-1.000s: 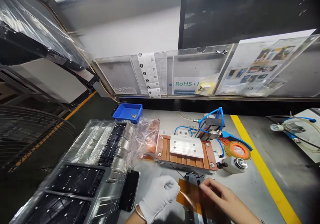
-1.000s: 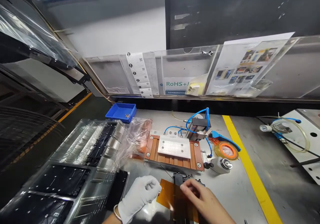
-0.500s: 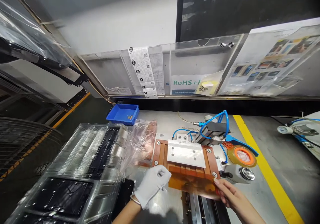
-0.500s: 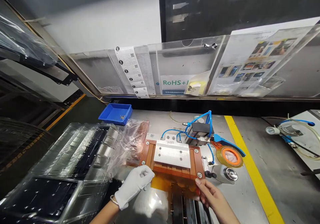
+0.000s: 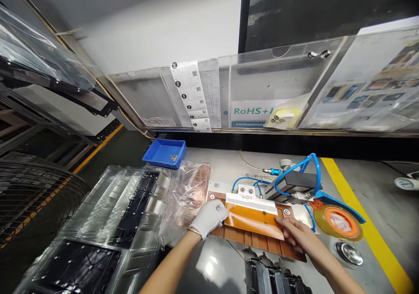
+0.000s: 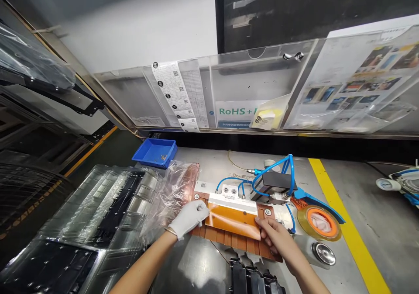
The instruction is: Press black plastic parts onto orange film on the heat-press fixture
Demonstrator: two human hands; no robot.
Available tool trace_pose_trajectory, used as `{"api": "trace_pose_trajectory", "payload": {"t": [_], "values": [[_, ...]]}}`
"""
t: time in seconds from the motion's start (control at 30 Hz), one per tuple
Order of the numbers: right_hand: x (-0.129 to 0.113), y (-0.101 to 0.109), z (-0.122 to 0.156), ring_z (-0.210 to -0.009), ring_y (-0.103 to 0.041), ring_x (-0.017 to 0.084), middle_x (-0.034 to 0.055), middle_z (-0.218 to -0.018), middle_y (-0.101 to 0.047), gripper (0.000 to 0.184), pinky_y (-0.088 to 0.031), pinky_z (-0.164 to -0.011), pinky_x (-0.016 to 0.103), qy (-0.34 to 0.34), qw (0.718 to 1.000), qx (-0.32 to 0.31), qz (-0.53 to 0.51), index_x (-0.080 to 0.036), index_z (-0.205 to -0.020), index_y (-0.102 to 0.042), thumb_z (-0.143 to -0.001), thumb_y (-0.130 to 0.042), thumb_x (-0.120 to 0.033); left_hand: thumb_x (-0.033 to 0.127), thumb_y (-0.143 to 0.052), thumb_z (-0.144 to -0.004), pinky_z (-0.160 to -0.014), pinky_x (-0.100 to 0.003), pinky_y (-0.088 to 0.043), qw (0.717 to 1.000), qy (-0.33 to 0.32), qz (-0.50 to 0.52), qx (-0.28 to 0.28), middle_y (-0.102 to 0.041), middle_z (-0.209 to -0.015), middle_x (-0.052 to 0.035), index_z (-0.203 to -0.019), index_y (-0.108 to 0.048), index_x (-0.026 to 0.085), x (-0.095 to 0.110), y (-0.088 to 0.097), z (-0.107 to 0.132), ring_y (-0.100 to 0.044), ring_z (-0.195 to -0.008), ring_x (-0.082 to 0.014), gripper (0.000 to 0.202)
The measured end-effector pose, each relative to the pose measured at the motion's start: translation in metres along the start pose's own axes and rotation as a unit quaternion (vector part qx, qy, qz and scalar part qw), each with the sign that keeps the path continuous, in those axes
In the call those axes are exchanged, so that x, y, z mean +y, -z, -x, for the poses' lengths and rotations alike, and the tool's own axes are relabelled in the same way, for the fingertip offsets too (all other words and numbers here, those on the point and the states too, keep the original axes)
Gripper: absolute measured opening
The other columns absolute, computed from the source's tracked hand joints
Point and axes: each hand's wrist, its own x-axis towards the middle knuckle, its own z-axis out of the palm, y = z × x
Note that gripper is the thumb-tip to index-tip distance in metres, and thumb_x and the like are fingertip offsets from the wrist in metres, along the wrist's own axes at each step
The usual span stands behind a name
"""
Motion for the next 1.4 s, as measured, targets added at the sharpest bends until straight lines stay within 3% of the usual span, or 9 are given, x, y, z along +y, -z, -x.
{"api": "trace_pose_trajectory", "payload": {"t": [0.3, 0.5, 0.7, 0.83, 0.97, 1.1, 1.27, 1.4], "values": [[0.0, 0.001, -0.014, -0.039, -0.027, 0.005, -0.0086, -0.046, -0.04, 0.049, -0.016, -0.039, 0.019, -0.008, 1.0, 0.013, -0.014, -0.024, -0.062, -0.044, -0.061, -0.06, -0.07, 0.021, -0.052, -0.07, -0.057, -0.028, -0.039, 1.0, 0.009, -0.01, 0.0, -0.047, -0.049, 0.0078, -0.059, -0.046, 0.023, 0.004, 0.002, -0.001, -0.052, -0.047, -0.013, 0.013], [-0.005, 0.009, -0.015, -0.039, -0.034, 0.007, -0.0063, -0.048, -0.046, 0.05, -0.02, -0.037, 0.02, -0.005, 0.999, 0.015, 0.029, -0.024, -0.06, -0.045, -0.059, -0.066, -0.069, 0.022, -0.058, -0.07, -0.058, -0.028, -0.038, 1.0, 0.009, -0.018, 0.021, -0.047, -0.05, 0.0078, -0.058, -0.045, 0.023, 0.003, 0.002, -0.001, -0.05, -0.049, -0.0129, 0.018], [-0.003, 0.025, -0.02, -0.039, -0.034, 0.008, -0.005, -0.045, -0.046, 0.06, -0.023, -0.039, 0.023, -0.004, 0.995, 0.02, 0.1, -0.025, -0.055, -0.039, -0.055, -0.071, -0.075, 0.028, -0.061, -0.071, -0.056, -0.026, -0.039, 0.999, 0.015, 0.023, 0.029, -0.051, -0.052, 0.0084, -0.066, -0.048, 0.022, 0.0, 0.004, 0.001, -0.054, -0.049, -0.0129, 0.016], [0.002, 0.049, -0.018, -0.043, -0.04, 0.013, -0.0036, -0.047, -0.047, 0.057, -0.031, -0.046, 0.028, 0.052, 0.984, 0.053, 0.165, -0.024, -0.056, -0.046, -0.065, -0.059, -0.079, 0.026, -0.06, -0.071, -0.057, -0.025, -0.042, 0.998, 0.017, 0.054, 0.018, -0.054, -0.047, 0.0078, -0.067, -0.053, 0.021, -0.001, 0.001, 0.0, -0.057, -0.047, -0.0129, 0.01], [0.023, 0.073, 0.004, -0.065, -0.059, 0.024, 0.0038, -0.073, -0.07, 0.039, -0.045, -0.065, 0.036, 0.138, 0.96, 0.049, 0.238, -0.025, -0.071, -0.068, -0.065, -0.067, -0.063, 0.023, -0.06, -0.072, -0.058, -0.025, -0.043, 0.997, 0.015, 0.076, 0.017, -0.055, -0.045, 0.0076, -0.066, -0.053, 0.021, -0.002, -0.001, 0.001, -0.057, -0.047, -0.0131, 0.009], [0.047, 0.082, 0.017, -0.086, -0.067, 0.034, 0.0087, -0.09, -0.075, 0.022, -0.049, -0.079, 0.043, 0.183, 0.943, 0.052, 0.274, -0.027, -0.071, -0.074, -0.065, -0.065, -0.047, 0.019, -0.058, -0.076, -0.061, -0.026, -0.044, 0.996, 0.01, 0.082, 0.018, -0.054, -0.046, 0.0089, -0.067, -0.053, 0.02, -0.001, -0.001, 0.004, -0.056, -0.049, -0.0126, 0.01], [0.051, 0.079, 0.01, -0.08, -0.069, 0.031, 0.0094, -0.091, -0.074, 0.032, -0.053, -0.076, 0.044, 0.198, 0.936, 0.089, 0.278, -0.027, -0.087, -0.072, -0.073, -0.058, -0.052, 0.022, -0.062, -0.076, -0.059, -0.025, -0.043, 0.998, 0.013, 0.061, 0.024, -0.055, -0.047, 0.0082, -0.067, -0.052, 0.02, 0.003, 0.001, 0.005, -0.053, -0.047, -0.0117, 0.013], [0.058, 0.074, 0.034, -0.085, -0.069, 0.029, 0.0097, -0.103, -0.07, 0.051, -0.055, -0.075, 0.042, 0.196, 0.933, 0.136, 0.269, -0.027, -0.113, -0.066, -0.08, -0.053, -0.063, 0.039, -0.061, -0.076, -0.051, -0.026, -0.036, 0.996, 0.018, 0.042, 0.072, -0.052, -0.052, 0.007, -0.068, -0.051, 0.021, -0.002, 0.014, 0.019, -0.046, -0.044, -0.0115, 0.022]]}}
